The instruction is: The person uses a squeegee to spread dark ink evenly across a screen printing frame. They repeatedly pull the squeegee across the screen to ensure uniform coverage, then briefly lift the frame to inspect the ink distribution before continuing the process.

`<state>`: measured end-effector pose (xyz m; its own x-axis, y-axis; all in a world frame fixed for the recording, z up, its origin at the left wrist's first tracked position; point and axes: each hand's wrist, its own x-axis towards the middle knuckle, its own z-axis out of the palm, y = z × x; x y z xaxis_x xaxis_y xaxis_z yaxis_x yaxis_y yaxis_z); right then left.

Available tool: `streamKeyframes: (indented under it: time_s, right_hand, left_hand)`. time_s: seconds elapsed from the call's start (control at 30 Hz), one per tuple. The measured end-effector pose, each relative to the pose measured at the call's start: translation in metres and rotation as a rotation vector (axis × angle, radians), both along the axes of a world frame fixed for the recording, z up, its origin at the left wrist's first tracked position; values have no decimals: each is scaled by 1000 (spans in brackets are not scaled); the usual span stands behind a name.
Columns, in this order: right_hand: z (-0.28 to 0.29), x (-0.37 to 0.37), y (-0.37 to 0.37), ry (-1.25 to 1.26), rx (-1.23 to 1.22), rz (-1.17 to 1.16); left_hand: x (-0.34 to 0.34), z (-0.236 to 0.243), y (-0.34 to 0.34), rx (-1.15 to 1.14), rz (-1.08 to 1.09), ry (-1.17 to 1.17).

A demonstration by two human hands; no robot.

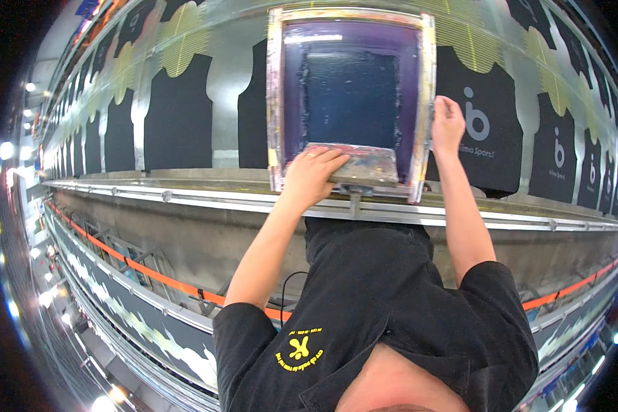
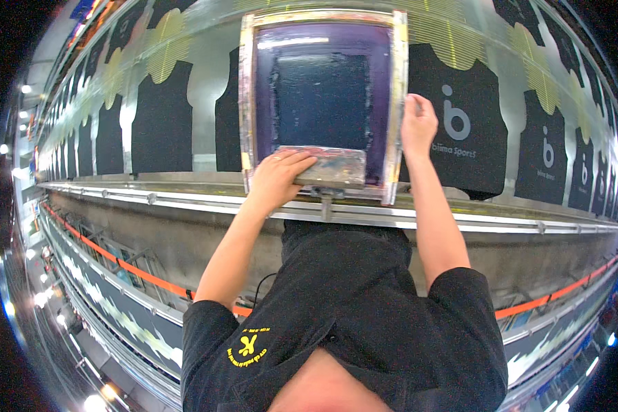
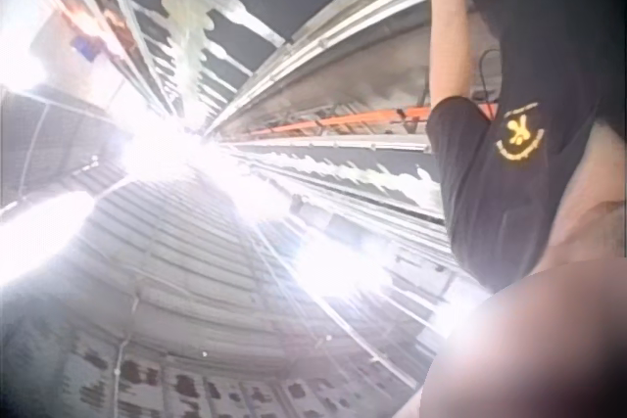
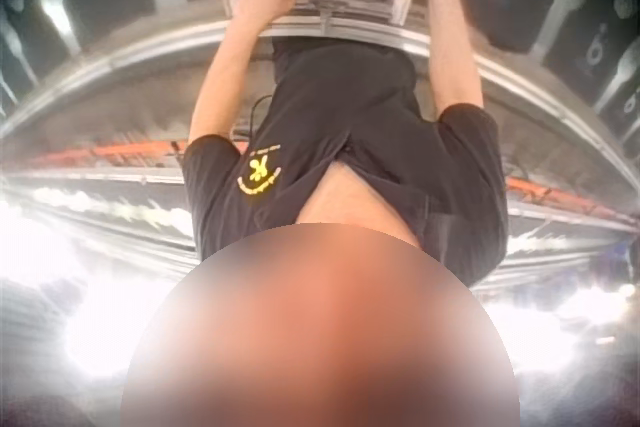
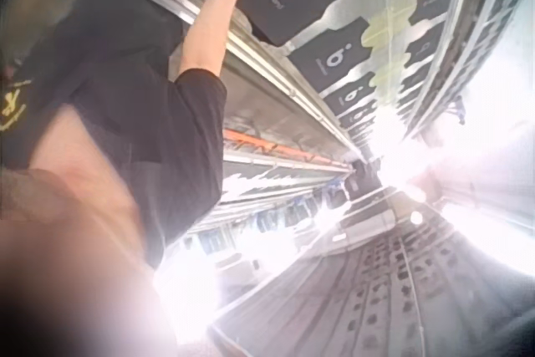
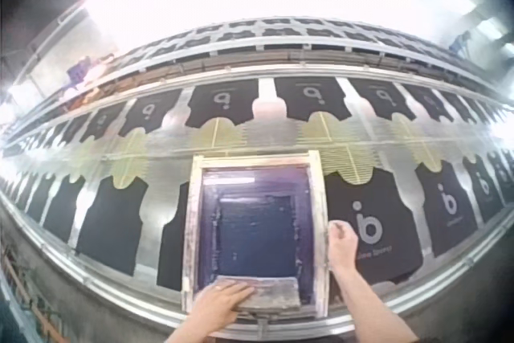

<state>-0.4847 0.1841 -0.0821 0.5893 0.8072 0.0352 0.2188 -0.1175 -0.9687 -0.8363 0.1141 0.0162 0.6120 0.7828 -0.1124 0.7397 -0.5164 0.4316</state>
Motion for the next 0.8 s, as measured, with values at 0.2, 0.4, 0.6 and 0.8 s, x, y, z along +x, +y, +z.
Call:
streamKeyframes:
  time_s: [0.2, 0.4, 0.6, 0.8]
  right_hand:
    - [13, -130, 21, -83, -84, -24]
    - [8, -138, 25, -190, -358, -31]
    - [6, -143, 23, -180, -390, -23]
    - [17, -139, 37, -538, -387, 4]
  left_hand:
    - [-110, 7, 9, -27, -34, 117]
    - [-120, 24, 111, -88, -52, 3]
    - [-91, 12, 256, 7, -67, 114]
    - [-79, -6, 322, -47, -97, 183]
